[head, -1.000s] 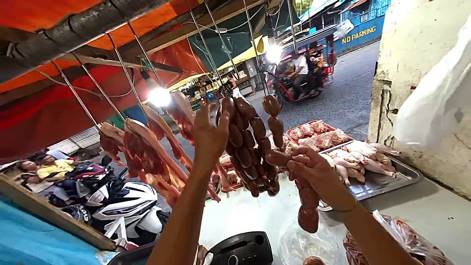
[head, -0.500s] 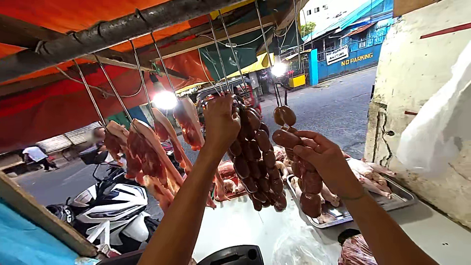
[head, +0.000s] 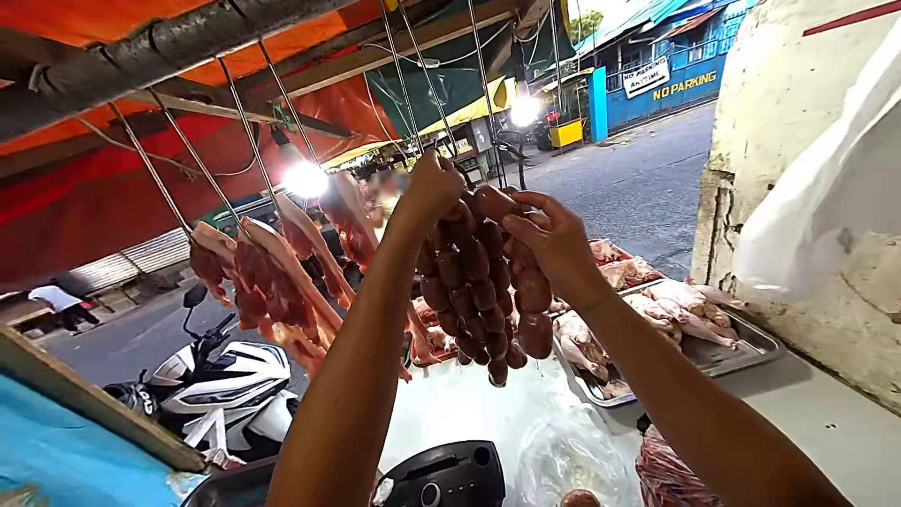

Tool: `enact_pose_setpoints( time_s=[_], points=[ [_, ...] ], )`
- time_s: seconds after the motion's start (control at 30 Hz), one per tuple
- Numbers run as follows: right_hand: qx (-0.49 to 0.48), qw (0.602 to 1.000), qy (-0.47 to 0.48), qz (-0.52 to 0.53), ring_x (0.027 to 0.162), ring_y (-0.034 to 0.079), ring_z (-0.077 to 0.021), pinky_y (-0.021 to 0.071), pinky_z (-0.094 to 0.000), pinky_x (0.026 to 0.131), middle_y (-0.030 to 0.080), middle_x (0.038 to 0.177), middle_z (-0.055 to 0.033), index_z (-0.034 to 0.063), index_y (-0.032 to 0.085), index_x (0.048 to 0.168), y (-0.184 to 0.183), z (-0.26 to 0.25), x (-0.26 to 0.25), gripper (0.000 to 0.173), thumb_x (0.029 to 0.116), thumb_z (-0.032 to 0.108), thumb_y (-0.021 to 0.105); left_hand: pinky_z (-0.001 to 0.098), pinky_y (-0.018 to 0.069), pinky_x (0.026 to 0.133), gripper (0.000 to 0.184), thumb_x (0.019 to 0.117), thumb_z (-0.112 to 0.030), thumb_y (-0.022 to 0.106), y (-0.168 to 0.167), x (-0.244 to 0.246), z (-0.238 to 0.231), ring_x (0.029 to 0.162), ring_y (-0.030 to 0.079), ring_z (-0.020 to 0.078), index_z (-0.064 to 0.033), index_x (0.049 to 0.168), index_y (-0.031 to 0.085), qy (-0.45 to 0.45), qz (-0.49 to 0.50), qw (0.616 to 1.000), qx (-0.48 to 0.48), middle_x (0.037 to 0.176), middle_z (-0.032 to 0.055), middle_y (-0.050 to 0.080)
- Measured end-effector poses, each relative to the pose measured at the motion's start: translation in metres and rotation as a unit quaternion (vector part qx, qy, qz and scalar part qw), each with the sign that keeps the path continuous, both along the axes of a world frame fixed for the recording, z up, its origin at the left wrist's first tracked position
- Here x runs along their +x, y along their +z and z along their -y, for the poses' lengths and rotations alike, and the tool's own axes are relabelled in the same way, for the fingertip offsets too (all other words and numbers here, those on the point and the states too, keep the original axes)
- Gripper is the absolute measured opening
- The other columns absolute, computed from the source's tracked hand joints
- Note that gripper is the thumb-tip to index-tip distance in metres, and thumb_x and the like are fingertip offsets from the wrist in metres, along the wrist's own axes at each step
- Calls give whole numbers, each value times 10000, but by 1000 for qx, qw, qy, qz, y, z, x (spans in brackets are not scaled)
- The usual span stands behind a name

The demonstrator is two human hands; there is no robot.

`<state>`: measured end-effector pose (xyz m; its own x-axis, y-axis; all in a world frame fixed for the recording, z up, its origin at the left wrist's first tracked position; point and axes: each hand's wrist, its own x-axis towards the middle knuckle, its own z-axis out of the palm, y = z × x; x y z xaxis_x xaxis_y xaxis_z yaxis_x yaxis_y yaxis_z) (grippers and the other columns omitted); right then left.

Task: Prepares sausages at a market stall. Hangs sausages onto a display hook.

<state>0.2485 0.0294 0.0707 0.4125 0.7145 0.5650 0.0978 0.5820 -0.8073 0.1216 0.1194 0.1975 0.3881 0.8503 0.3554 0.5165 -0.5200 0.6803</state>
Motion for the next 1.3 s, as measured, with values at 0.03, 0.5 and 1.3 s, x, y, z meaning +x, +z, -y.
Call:
enact_pose_setpoints(
  time_s=[0.03,0.5,1.3],
  points=[
    [1,1000,12,-1,587,652,-162,573,-303,507,708,970,-102,141,555,1395,2,-6,-3,390,1020,186,649,378,570,669,345,971,-54,541,-5,-3,-5,736,652,205,-10,1313,517,1,8,1000,30,1029,161,642],
    [-34,988,-88,122,662,649,-261,569,-438,590,687,997,-175,152,516,1486,29,-37,-20,447,1066,297,568,423,553,708,626,894,-20,714,-73,-19,-10,860,645,238,-150,1433,425,-78,188,967,150,1111,120,650],
    [-195,733,-212,616,1015,685,-343,516,-634,783,722,1077,-116,182,745,1149,150,-12,-27,264,977,357,646,366,439,571,325,852,-114,781,-83,-19,13,689,524,195,-146,1015,502,4,245,941,235,876,74,558]
  ],
)
